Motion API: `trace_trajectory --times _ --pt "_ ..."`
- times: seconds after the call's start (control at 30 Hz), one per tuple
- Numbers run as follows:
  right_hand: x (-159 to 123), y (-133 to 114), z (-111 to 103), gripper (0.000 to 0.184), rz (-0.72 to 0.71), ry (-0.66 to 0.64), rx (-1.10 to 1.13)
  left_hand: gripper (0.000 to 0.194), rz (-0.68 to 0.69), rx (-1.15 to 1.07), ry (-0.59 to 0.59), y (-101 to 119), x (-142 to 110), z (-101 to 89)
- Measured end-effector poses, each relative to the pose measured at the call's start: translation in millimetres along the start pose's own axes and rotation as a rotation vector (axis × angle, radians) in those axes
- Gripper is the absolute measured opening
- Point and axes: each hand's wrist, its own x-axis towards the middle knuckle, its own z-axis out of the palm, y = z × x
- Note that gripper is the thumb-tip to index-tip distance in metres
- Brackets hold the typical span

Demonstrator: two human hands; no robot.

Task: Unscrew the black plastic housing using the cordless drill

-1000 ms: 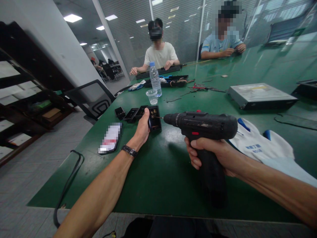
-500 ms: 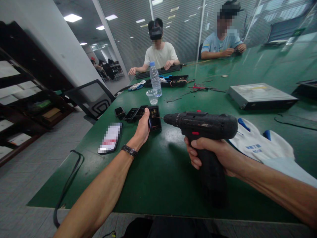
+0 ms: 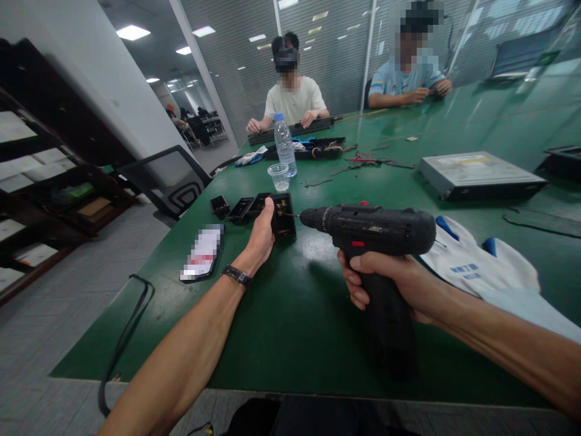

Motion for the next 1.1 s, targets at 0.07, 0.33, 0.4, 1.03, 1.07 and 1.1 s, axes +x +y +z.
trace_trajectory --times 0.07,0.33,0.4,1.03,1.07,1.1 --pt "0.5 -0.4 0.3 0.012 0.000 -0.003 -0.001 0.060 0.000 -0.007 0.003 -0.8 0.7 -0.8" --pt "-0.2 -0.6 -1.5 0.011 -0.010 -0.007 -0.004 0.058 0.010 -0.006 0.010 -1.9 2.3 -1.5" --pt "0.0 -0.6 -1.2 0.012 -0.009 -0.004 0.002 0.058 0.003 -0.009 0.019 -1.5 2.0 -1.0" --pt "-1.2 -1.6 1.8 0.011 -0.007 0.002 0.000 0.058 -0.004 -0.005 0.020 -0.4 0.2 -0.6" --pt "-1.3 -1.6 1.8 0.011 -0.006 0.002 -0.002 0.057 -0.008 -0.008 0.023 -0.2 -0.2 -0.2" --pt "-1.4 -1.6 1.6 0.011 -0.005 0.002 -0.002 0.057 -0.010 -0.010 0.026 0.1 -0.5 0.2"
